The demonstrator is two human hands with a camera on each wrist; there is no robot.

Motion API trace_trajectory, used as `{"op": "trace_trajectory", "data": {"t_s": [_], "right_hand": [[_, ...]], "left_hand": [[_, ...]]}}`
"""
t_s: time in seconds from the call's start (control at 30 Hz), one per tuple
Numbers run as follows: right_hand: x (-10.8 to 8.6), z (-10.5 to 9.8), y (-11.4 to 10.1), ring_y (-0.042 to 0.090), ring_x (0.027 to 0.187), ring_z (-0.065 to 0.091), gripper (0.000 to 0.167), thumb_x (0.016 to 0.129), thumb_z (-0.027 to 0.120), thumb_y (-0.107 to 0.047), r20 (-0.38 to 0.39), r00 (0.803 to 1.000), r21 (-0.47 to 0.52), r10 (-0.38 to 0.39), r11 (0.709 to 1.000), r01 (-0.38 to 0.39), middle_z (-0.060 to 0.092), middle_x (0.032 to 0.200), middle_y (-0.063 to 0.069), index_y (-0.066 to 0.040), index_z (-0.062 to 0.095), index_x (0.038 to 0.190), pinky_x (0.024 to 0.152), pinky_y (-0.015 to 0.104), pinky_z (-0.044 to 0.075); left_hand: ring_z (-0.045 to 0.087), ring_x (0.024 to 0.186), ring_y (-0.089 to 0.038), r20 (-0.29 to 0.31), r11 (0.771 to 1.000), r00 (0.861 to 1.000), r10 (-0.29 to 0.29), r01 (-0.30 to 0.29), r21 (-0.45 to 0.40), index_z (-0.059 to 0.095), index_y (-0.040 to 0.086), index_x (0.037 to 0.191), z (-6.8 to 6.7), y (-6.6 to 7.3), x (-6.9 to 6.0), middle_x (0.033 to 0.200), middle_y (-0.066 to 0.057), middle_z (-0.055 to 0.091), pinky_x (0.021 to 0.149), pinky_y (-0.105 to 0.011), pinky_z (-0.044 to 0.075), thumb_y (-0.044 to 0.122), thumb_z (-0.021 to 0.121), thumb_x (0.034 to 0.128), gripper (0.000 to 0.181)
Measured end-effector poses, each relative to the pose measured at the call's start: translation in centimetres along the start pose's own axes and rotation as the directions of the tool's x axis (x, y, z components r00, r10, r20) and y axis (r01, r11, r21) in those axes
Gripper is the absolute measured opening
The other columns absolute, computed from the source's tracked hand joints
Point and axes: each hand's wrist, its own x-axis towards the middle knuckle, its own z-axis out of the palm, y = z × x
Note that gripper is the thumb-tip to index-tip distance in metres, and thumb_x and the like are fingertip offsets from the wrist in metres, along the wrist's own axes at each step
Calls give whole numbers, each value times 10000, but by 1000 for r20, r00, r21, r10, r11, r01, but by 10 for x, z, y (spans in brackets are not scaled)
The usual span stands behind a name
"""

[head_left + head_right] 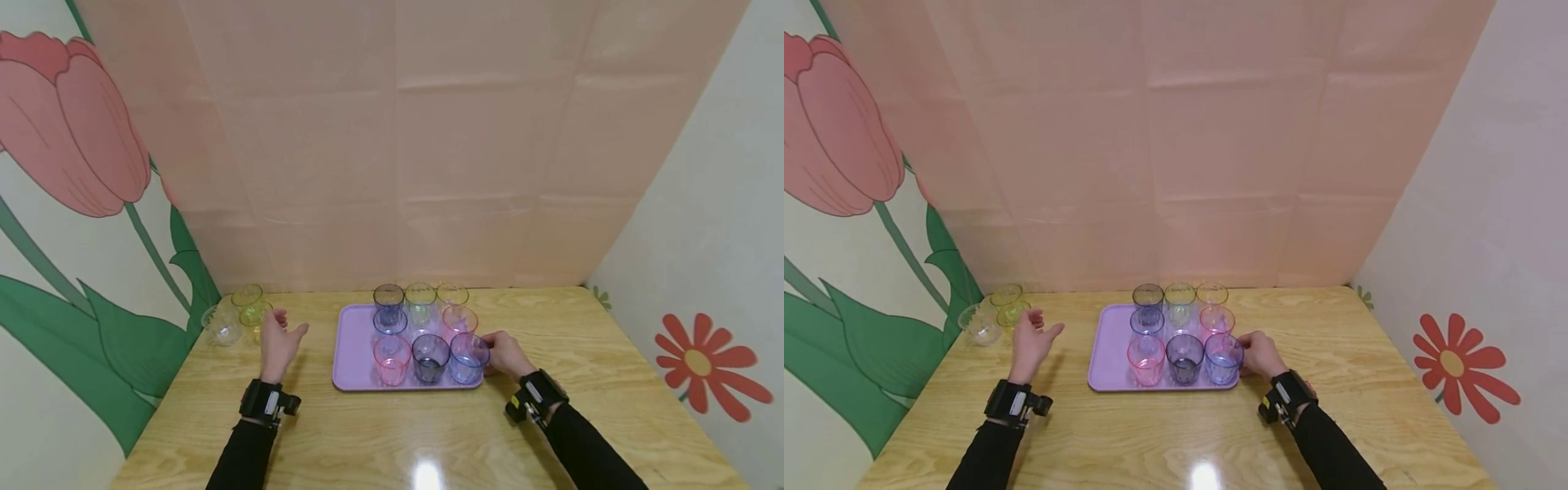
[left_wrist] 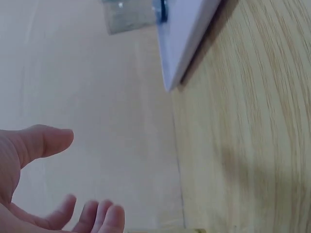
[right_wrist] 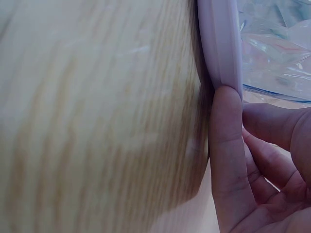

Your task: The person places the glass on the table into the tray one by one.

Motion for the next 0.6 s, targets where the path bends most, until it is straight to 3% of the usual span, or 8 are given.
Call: {"op": "trace_trajectory", "data": {"t_s": [0.2,0.4,0.5,0.6], "right_hand": [[0,-1,-1,207,768,712,249,965,713,11,4,1000,8,3,1000,-3,748,1020,216,105,728,1195,637,364,651],[0,0,0,188,745,709,256,964,719,4,-4,1000,17,-13,1000,13,751,1002,199,111,726,1197,632,372,652],[-1,1,2,188,727,711,234,954,724,2,-12,999,11,-30,999,30,757,979,195,106,737,1164,617,367,650],[-1,1,2,190,714,716,215,941,722,11,-19,999,3,-43,999,43,762,968,199,101,744,1136,606,365,648]], "left_hand": [[429,1202,-463,-82,991,987,-135,134,-8,396,-130,1393,-10,-6,7,1332,-355,405,1000,-577,411,104,785,926,651],[330,1327,-535,-174,981,966,-194,193,-22,286,-110,1506,-21,-10,10,1426,-399,273,1113,-653,361,147,814,917,831],[295,1372,-548,-173,977,961,-215,213,-26,240,-104,1543,-27,-14,14,1463,-398,233,1146,-669,329,151,816,915,889],[265,1429,-571,-131,969,961,-245,246,-10,180,-102,1587,-31,-21,19,1515,-409,198,1189,-685,297,165,803,925,946]]}}
